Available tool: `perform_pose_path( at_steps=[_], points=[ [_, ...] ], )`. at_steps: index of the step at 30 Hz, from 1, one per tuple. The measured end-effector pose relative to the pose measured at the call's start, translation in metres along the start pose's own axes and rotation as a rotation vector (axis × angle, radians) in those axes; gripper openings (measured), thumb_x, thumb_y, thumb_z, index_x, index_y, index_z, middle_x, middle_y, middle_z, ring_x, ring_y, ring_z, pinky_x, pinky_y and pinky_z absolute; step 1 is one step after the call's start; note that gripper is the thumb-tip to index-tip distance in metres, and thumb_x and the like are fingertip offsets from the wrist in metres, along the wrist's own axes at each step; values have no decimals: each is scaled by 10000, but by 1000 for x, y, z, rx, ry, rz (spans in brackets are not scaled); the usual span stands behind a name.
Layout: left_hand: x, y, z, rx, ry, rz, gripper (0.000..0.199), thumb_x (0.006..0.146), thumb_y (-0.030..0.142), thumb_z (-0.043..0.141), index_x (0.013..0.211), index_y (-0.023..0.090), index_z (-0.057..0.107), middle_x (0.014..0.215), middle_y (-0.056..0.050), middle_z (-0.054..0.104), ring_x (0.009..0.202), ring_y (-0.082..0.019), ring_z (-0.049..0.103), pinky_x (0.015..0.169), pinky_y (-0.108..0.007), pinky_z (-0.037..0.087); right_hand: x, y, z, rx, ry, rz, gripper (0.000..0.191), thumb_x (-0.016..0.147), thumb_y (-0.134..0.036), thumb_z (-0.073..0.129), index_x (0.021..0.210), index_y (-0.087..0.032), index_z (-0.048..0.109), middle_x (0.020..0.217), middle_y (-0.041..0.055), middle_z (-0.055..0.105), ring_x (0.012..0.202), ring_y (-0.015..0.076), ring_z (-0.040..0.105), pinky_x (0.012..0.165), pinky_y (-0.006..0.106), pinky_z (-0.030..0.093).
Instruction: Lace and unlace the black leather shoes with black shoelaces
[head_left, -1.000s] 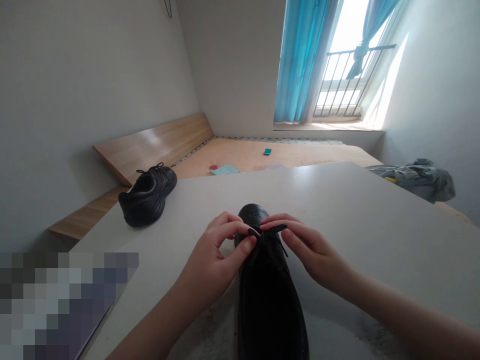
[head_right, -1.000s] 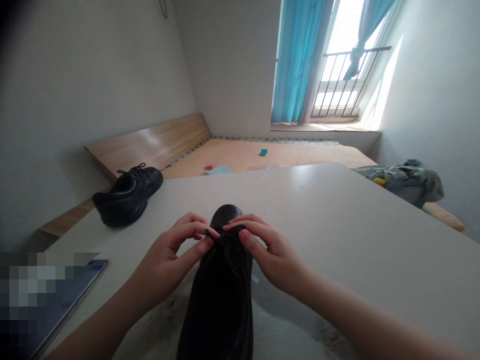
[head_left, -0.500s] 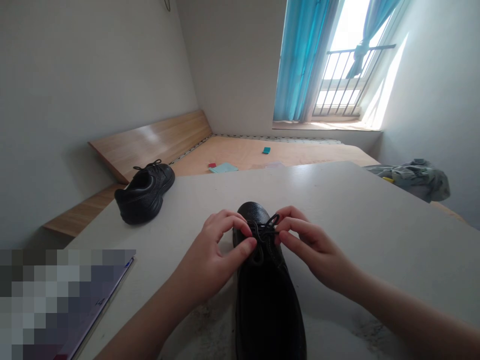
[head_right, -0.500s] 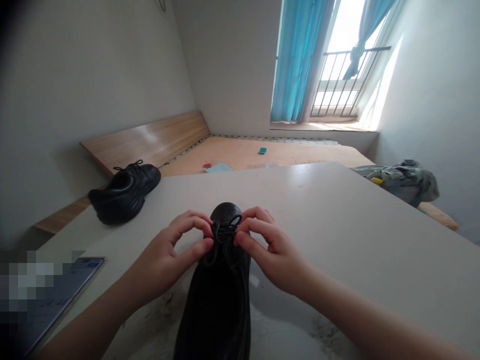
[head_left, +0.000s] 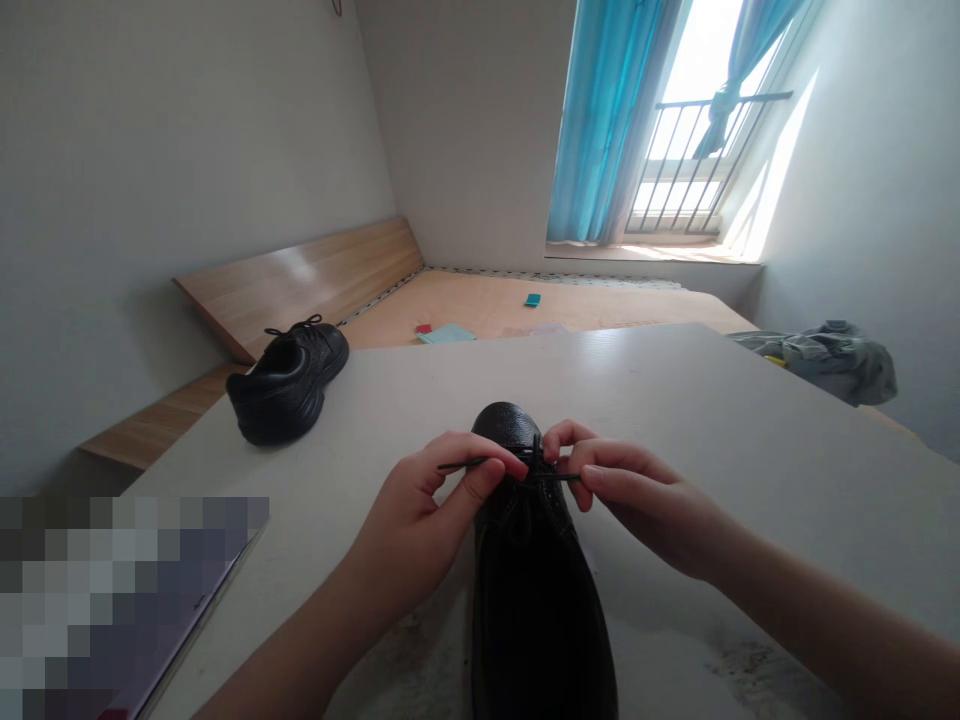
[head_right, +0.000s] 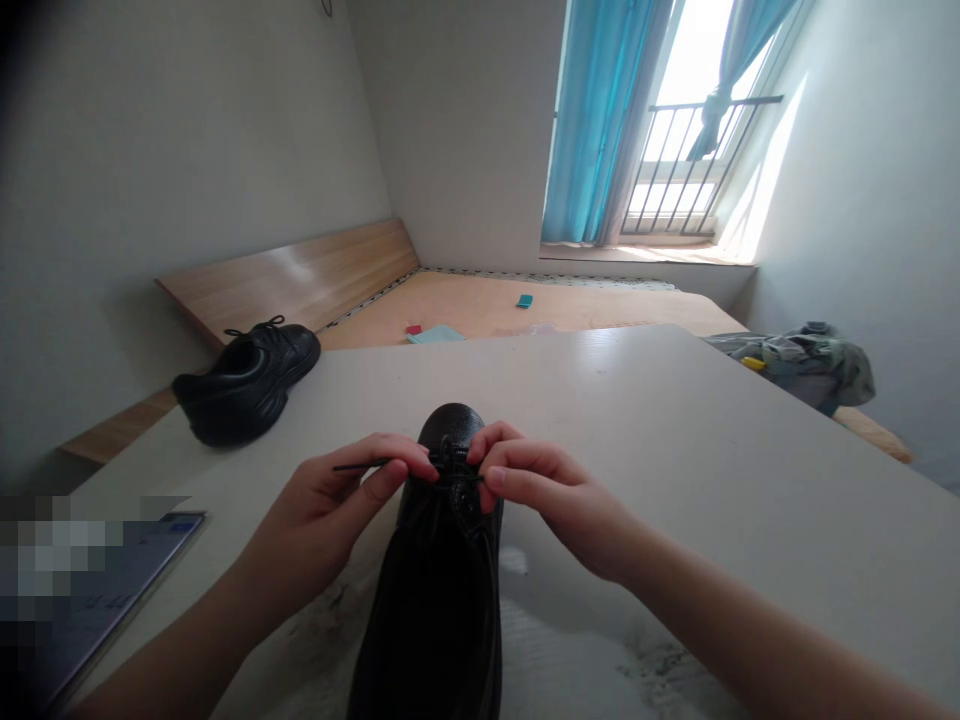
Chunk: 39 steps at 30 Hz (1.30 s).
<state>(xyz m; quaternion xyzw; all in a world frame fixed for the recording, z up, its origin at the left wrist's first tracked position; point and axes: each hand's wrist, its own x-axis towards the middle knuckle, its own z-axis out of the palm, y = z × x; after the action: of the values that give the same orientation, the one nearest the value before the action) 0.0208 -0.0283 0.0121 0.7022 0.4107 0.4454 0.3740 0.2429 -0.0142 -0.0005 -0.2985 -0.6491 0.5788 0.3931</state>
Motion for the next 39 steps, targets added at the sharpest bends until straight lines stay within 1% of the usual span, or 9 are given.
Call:
perform_pose_path(
  at_steps=[6, 10, 13, 17, 22, 25, 28, 33, 39],
  points=[
    [-1, 4, -4, -446, 158, -159, 374, 1009, 319, 395, 685, 213, 549, 504, 38, 586, 678, -151, 660, 745, -263, 502, 4, -5, -2, 158, 150, 41, 308, 797, -396, 552, 566, -218, 452, 966, 71, 618, 1039, 249, 554, 893, 393, 485],
    [2, 9, -14, -651, 248, -281, 360, 1001, 325, 377, 676, 210, 482, 338, 112, 275, 301, -72, 304, 470, -192, 416, 6, -20, -12, 261, 258, 54, 402, 799, -384, 474, 557, -226, 194, 489, 2, 350, 586, 193, 499, 677, 390, 493],
    [6, 10, -18, -576, 180, -403, 317, 967, 335, 397, 702, 204, 512, 353, 123, 229, 317, -60, 135, 385, -173, 325, 4, -28, -18, 359, 227, 94, 411, 823, -364, 455, 586, -215, 154, 423, -63, 117, 381, 112, 215, 525, 323, 386],
    [8, 4, -15, -233, -23, -500, 293, 927, 402, 427, 842, 185, 604, 422, 95, 313, 373, -86, 256, 392, -194, 308, 2, -24, -15, 465, 28, 200, 309, 824, -397, 530, 627, -224, 366, 447, -87, 160, 367, 76, 161, 471, 263, 269],
    [-1, 1, -5, 201, -58, -99, 192, 877, 317, 549, 982, 235, 687, 870, -24, 573, 807, -175, 562, 724, -305, 474, 2, -3, -1, 265, -53, 238, 281, 925, -482, 488, 989, -217, 552, 545, -71, 372, 431, 72, 287, 439, 216, 221],
    [-7, 4, -1, 378, -92, 98, 199, 883, 266, 546, 1013, 259, 697, 1075, -62, 542, 1053, -236, 516, 940, -398, 428, 2, 4, 3, -2, -3, 173, 291, 918, -476, 555, 1021, -204, 558, 625, -47, 431, 553, 88, 393, 509, 211, 310],
    [-9, 5, 3, 426, -111, 138, 128, 839, 241, 600, 952, 229, 658, 1132, -79, 512, 1100, -263, 469, 963, -420, 408, 0, 3, 4, -243, 14, 69, 242, 914, -431, 580, 1026, -216, 577, 706, -21, 467, 639, 108, 426, 568, 227, 363],
    [-10, 6, 2, 57, -200, 24, 64, 807, 230, 643, 795, 204, 585, 1151, -52, 492, 1132, -248, 465, 1042, -413, 344, -6, 0, 4, -634, -28, -181, 289, 936, -295, 555, 1224, -297, 570, 993, 38, 538, 893, 161, 507, 804, 305, 453],
    [-9, 16, -17, -582, -349, -25, 368, 867, 374, 596, 572, 170, 514, 975, -37, 543, 1042, -210, 510, 1030, -312, 385, -10, -1, 5, -815, -104, -271, 446, 907, -290, 596, 1324, -389, 476, 1247, 57, 390, 1220, 226, 392, 1039, 399, 379]
  ],
)
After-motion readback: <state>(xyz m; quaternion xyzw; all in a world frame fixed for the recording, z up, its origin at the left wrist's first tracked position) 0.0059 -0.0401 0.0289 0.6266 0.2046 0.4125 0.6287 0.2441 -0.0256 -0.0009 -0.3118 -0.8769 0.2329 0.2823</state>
